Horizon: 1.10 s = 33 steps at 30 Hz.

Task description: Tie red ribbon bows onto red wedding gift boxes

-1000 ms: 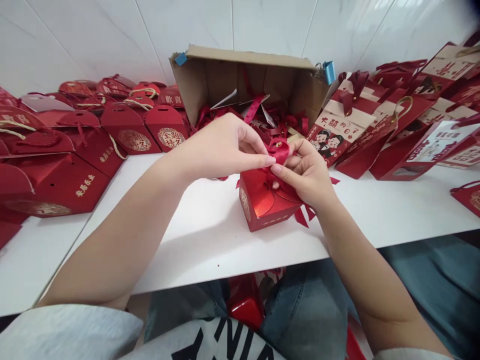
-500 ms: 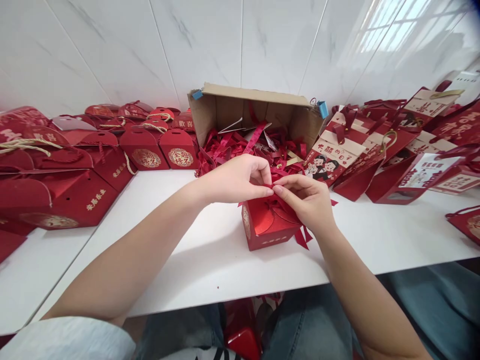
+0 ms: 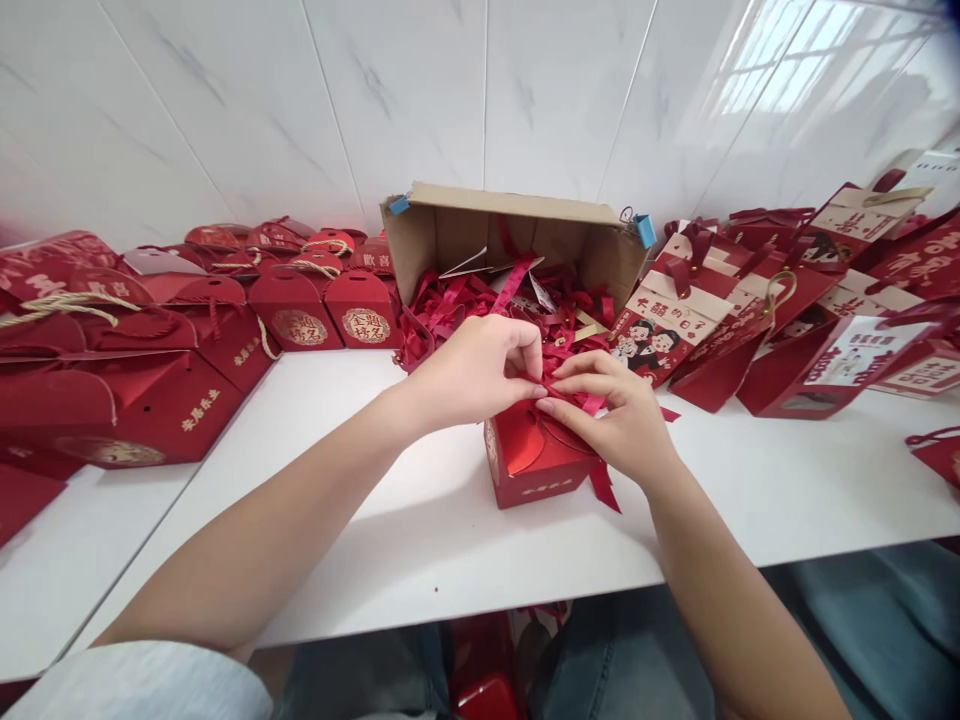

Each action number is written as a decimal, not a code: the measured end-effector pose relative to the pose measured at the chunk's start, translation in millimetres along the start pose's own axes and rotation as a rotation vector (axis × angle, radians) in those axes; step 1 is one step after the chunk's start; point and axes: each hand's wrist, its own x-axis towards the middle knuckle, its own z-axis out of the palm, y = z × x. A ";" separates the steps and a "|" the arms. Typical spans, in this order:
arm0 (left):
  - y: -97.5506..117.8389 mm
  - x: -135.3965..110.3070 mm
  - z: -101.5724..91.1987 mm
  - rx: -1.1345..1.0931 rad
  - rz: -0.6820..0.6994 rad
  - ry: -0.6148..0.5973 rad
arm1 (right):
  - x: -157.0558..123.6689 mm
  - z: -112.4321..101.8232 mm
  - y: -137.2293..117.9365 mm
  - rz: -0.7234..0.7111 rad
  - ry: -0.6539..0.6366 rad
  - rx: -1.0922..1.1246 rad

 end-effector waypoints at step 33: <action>-29.8 -51.8 -2.0 0.053 0.072 0.163 | -2.4 1.6 -13.7 -0.015 -0.315 0.175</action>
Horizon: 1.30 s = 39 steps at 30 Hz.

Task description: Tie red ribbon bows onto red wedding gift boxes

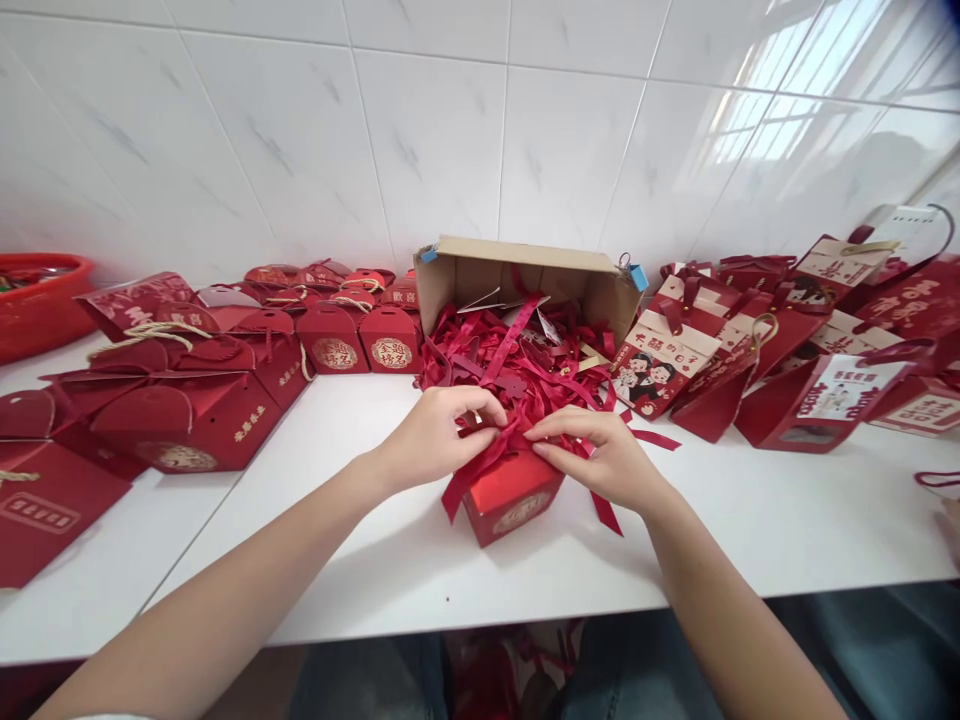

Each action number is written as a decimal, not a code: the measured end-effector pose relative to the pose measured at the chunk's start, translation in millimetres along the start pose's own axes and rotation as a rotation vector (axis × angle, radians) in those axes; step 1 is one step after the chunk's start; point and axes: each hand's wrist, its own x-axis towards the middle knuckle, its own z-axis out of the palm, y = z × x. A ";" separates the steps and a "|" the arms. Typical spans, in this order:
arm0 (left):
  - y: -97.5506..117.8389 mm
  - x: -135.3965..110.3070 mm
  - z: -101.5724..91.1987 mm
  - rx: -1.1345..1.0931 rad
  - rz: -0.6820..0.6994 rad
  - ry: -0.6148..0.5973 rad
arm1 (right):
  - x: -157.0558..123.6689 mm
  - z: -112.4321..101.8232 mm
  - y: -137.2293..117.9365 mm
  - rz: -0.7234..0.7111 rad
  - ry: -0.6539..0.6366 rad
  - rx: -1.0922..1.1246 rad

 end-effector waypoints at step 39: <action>-4.3 -12.8 2.0 -0.108 -0.125 0.049 | 10.1 9.1 -3.7 -0.333 -0.299 -0.294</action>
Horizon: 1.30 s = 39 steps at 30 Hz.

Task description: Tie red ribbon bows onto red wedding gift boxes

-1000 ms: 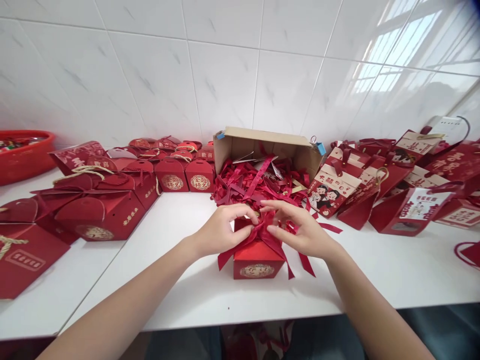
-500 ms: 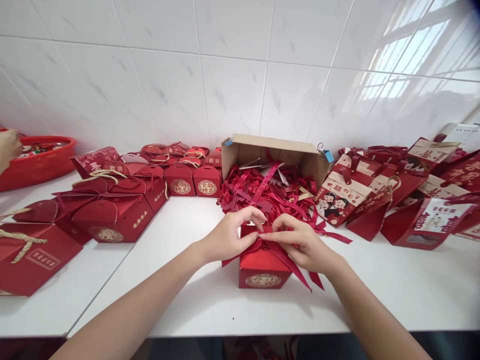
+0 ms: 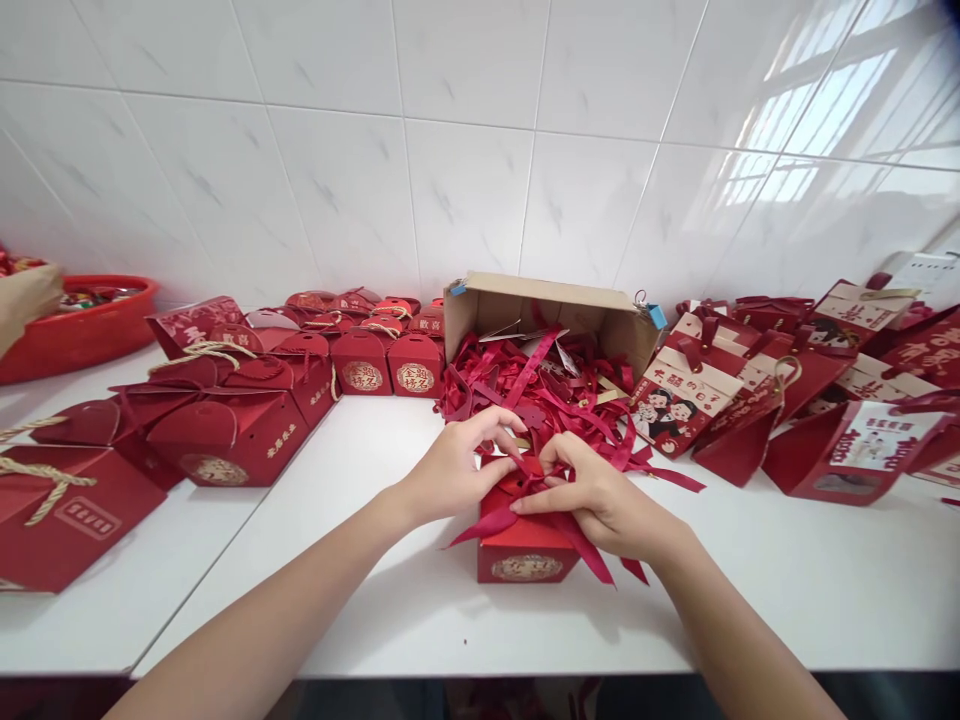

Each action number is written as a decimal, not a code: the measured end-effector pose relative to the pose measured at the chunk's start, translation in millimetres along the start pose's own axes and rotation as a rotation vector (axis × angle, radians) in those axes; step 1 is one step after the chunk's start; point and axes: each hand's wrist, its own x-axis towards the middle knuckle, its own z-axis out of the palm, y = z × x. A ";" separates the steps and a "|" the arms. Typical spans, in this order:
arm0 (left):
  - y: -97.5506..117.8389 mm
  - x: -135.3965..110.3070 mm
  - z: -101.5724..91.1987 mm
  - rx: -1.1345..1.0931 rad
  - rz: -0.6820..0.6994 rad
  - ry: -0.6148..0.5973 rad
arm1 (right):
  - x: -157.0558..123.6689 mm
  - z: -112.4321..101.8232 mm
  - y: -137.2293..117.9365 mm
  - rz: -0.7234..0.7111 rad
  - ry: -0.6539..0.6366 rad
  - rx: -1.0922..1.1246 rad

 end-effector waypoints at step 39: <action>-5.2 -2.3 -6.3 -0.507 -0.090 -0.259 | -10.4 11.1 2.9 -0.050 0.088 0.018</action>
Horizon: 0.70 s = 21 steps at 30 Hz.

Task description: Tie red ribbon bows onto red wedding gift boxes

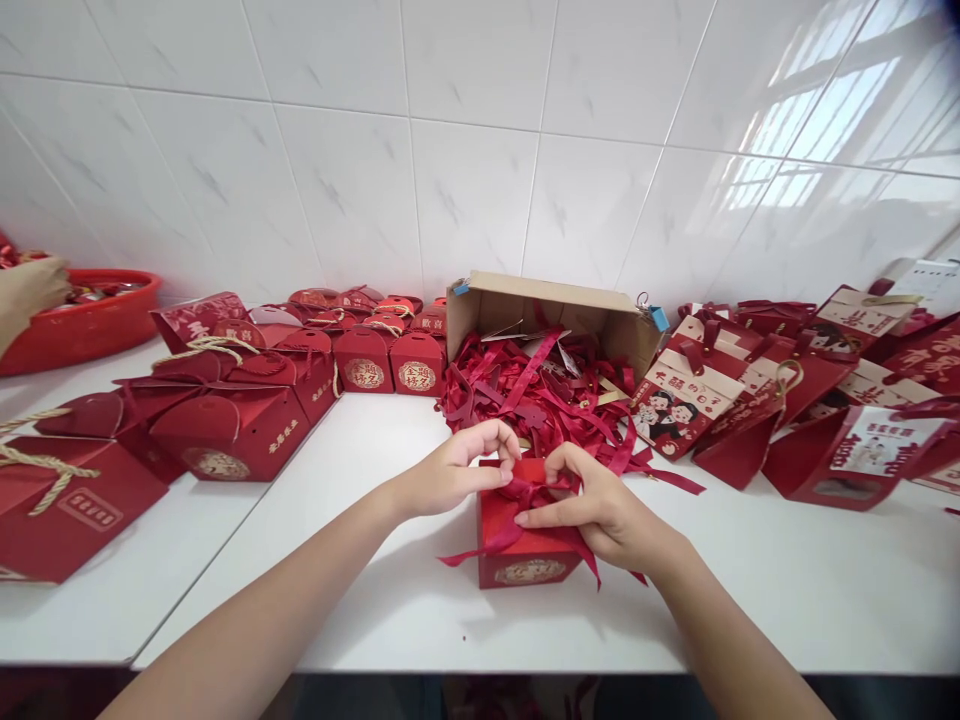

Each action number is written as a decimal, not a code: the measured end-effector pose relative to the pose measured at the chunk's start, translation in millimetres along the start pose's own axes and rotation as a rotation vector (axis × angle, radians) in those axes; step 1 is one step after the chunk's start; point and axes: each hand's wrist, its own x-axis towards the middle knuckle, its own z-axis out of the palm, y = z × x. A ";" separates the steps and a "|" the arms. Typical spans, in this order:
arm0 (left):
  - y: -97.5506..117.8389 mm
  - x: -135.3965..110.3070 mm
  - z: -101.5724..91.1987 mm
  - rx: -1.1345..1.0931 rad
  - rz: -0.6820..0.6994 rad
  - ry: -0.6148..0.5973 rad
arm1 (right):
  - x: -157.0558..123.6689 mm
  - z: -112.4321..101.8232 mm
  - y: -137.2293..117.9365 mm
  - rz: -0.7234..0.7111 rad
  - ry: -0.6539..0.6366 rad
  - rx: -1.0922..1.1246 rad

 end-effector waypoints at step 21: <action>-8.2 1.2 -19.9 0.056 0.024 0.029 | -7.9 -7.7 4.5 -0.043 0.043 0.098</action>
